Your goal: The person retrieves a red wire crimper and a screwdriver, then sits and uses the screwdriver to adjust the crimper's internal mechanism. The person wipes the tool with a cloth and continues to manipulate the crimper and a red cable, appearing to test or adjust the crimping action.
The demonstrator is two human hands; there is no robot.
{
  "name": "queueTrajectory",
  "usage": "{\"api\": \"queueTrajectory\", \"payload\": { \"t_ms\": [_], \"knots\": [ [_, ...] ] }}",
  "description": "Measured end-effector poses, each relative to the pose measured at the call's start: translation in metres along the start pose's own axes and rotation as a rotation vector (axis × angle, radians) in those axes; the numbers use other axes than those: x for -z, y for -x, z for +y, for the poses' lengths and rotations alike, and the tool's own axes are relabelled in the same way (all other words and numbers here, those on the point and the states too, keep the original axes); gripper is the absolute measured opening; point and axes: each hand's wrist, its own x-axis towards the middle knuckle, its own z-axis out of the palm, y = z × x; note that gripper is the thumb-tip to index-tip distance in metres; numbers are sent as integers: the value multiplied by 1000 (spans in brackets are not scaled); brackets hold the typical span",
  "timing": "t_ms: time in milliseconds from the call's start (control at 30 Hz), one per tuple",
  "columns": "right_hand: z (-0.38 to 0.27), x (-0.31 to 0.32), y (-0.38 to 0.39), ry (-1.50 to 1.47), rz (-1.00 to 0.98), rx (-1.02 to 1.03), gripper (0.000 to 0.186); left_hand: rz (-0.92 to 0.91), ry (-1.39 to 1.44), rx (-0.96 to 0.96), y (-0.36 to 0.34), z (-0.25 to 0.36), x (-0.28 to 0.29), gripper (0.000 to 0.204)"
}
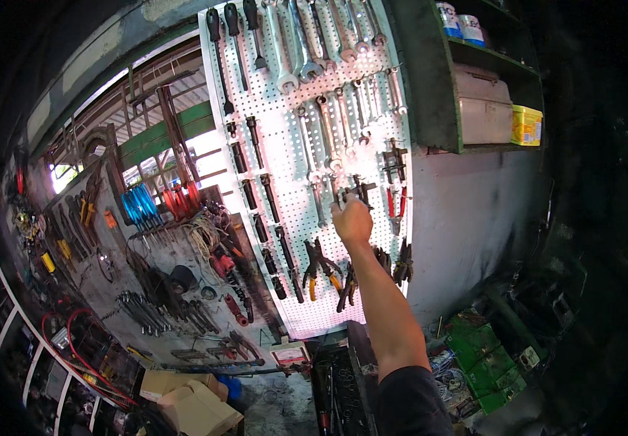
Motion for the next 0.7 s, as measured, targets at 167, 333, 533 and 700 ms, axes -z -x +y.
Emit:
{"api": "queueTrajectory", "payload": {
  "t_ms": [167,333,533,700],
  "knots": [
    [-2,-9,-10,-19,100,87,36,6,-3,12,-14,-3,-12,67],
    [-1,0,-8,-193,48,32,31,21,-9,28,-18,-8,-15,66],
    [6,39,-16,-836,-423,-206,19,15,8,38,-17,-16,-13,66],
    [10,68,5,-957,-463,-194,15,-66,11,45,-20,-23,-17,65]
  ]
}}
